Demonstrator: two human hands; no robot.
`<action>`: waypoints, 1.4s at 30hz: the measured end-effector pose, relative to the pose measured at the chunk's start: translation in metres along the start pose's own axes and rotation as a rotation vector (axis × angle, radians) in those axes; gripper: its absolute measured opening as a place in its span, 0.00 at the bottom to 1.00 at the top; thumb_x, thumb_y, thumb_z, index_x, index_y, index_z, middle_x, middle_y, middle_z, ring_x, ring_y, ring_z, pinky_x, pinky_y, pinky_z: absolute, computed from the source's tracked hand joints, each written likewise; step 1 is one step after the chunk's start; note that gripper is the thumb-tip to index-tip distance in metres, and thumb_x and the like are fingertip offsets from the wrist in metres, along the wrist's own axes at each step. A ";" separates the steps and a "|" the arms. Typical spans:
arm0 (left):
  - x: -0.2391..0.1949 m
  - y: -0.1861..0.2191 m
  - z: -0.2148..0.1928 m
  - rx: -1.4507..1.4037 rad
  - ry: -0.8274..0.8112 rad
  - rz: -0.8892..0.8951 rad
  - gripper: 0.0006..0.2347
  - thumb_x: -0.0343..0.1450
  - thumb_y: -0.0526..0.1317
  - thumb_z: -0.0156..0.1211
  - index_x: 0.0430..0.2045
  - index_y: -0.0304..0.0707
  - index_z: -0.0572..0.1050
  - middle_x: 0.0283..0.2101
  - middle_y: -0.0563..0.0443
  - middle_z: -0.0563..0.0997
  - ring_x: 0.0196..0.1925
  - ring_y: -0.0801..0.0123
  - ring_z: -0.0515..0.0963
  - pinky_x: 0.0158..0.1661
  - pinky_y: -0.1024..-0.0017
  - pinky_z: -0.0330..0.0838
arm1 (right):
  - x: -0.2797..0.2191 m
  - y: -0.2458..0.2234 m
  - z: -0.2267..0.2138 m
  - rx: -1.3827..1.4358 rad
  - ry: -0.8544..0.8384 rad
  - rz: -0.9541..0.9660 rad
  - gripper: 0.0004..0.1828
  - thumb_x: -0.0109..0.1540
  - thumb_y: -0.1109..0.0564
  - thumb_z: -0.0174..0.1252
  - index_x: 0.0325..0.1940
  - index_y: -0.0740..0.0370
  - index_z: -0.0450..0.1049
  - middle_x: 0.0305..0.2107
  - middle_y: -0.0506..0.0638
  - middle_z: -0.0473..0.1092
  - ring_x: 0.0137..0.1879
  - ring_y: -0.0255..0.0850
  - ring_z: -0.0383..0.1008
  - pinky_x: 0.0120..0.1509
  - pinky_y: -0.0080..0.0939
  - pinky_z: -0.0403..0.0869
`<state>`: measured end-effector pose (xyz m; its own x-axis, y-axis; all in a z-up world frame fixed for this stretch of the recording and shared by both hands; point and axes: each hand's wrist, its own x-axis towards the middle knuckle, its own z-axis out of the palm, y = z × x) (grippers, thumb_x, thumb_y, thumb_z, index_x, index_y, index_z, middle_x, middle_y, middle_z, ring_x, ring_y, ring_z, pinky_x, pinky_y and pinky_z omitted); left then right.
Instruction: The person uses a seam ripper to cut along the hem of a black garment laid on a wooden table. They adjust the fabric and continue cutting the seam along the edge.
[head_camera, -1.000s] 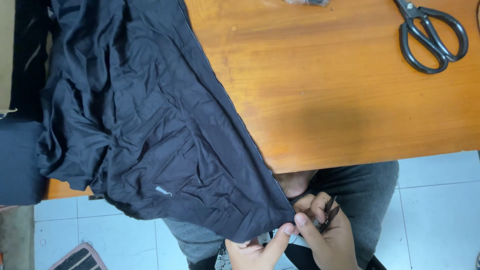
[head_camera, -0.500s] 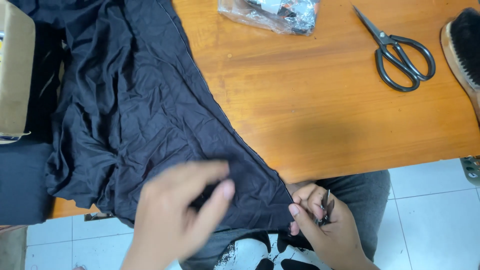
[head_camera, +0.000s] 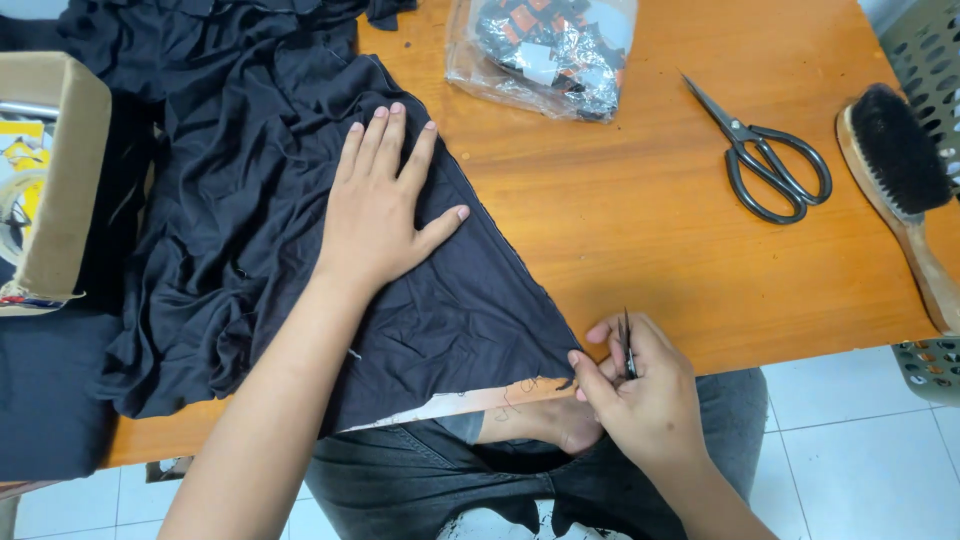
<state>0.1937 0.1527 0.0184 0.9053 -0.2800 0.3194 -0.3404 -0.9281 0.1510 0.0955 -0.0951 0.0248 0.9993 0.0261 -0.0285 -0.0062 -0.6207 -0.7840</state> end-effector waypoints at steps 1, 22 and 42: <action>-0.003 0.012 -0.007 0.018 0.140 0.072 0.25 0.64 0.50 0.48 0.51 0.32 0.59 0.55 0.33 0.58 0.57 0.46 0.57 0.57 0.54 0.47 | -0.002 0.003 -0.001 0.013 0.002 -0.017 0.08 0.48 0.58 0.58 0.26 0.57 0.65 0.10 0.40 0.57 0.20 0.28 0.65 0.32 0.28 0.63; -0.089 0.127 0.010 -0.425 0.178 0.338 0.11 0.69 0.30 0.39 0.39 0.31 0.71 0.48 0.44 0.71 0.51 0.56 0.70 0.52 0.62 0.63 | -0.028 0.034 -0.046 0.718 -0.623 0.867 0.22 0.59 0.48 0.38 0.32 0.72 0.65 0.12 0.63 0.64 0.09 0.37 0.49 0.12 0.32 0.49; -0.083 0.133 0.006 -0.403 0.241 0.299 0.10 0.69 0.34 0.42 0.34 0.42 0.75 0.43 0.56 0.75 0.46 0.61 0.74 0.46 0.67 0.67 | -0.029 0.055 -0.030 0.752 -0.606 0.513 0.21 0.60 0.49 0.34 0.24 0.67 0.62 0.05 0.49 0.52 0.10 0.34 0.46 0.16 0.30 0.50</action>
<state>0.0747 0.0508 0.0061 0.6868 -0.4091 0.6008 -0.6868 -0.6359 0.3520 0.0668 -0.1533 0.0009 0.6881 0.4102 -0.5986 -0.6437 -0.0357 -0.7644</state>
